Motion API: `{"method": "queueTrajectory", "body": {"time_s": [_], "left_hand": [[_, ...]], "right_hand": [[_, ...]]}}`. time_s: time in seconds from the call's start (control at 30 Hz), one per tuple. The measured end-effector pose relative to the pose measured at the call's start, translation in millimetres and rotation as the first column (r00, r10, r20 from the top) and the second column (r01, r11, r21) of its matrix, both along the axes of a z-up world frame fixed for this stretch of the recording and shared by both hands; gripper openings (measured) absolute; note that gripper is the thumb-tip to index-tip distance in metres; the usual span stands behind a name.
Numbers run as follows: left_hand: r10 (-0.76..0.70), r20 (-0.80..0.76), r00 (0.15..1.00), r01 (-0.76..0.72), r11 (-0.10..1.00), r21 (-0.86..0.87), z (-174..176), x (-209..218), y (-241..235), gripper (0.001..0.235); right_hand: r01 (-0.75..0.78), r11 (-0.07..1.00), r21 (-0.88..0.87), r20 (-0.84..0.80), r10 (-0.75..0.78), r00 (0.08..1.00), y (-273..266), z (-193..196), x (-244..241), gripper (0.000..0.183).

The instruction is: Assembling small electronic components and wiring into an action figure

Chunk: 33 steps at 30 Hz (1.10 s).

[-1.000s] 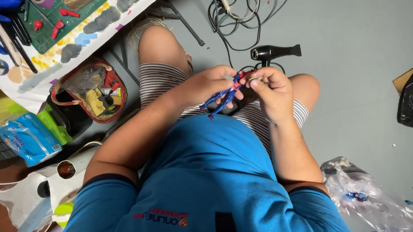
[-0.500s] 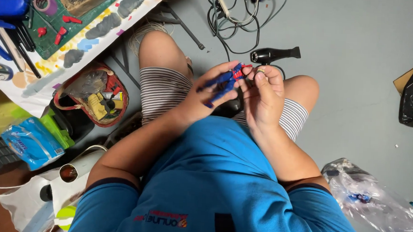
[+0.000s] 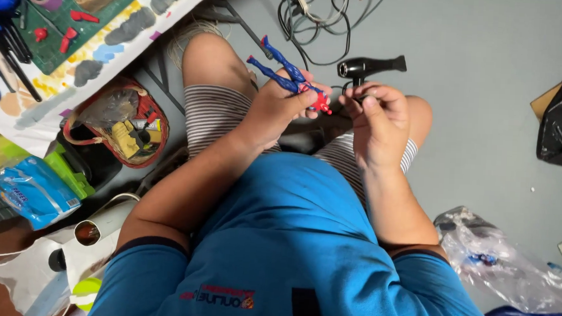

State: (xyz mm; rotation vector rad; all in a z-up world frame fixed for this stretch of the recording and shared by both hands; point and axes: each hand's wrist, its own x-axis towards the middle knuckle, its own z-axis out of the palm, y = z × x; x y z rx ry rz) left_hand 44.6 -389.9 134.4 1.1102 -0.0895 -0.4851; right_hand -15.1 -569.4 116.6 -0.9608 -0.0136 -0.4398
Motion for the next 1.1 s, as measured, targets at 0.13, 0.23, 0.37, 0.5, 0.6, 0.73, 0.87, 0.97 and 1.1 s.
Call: {"method": "queueTrajectory", "body": {"time_s": [0.13,0.23,0.37,0.5,0.6,0.73,0.87,0.97,1.1], "left_hand": [[-0.065,0.050,0.997,0.066,0.998,-0.020,3,-3,0,0.039],[-0.082,0.072,0.994,0.082,0.997,0.000,-3,-6,0,0.048],[-0.094,0.125,0.988,0.095,0.996,-0.001,-17,-5,1,0.042],[-0.121,0.078,0.990,0.105,0.978,0.179,12,-9,4,0.038],[-0.105,0.130,0.986,0.077,0.976,0.203,14,-9,1,0.026],[-0.134,0.297,0.946,0.043,0.954,0.295,18,-9,4,0.019],[-0.109,0.333,0.937,0.034,0.974,0.224,11,-13,6,0.024],[-0.107,0.340,0.934,0.035,0.977,0.211,7,-16,6,0.034],[-0.098,0.353,0.931,0.035,0.983,0.181,8,-17,5,0.036]], "right_hand": [[-0.030,0.999,-0.011,-0.038,0.030,0.999,-5,-15,-2,0.012],[-0.058,0.997,-0.053,-0.059,0.055,0.997,-8,-23,-3,0.015],[-0.072,0.986,-0.148,-0.118,0.055,0.992,-5,-21,-3,0.012],[-0.176,0.962,-0.208,-0.248,0.122,0.961,-2,7,-5,0.005],[-0.137,0.968,-0.211,-0.302,0.069,0.951,-4,1,-6,0.007],[-0.115,0.934,-0.339,-0.279,0.017,0.960,-4,-2,-7,0.009],[-0.096,0.934,-0.344,-0.273,-0.001,0.962,-2,-5,-8,0.011],[-0.104,0.926,-0.362,-0.274,0.001,0.962,-1,-5,-8,0.011],[-0.123,0.911,-0.394,-0.266,0.015,0.964,0,-5,-9,0.011]]}}
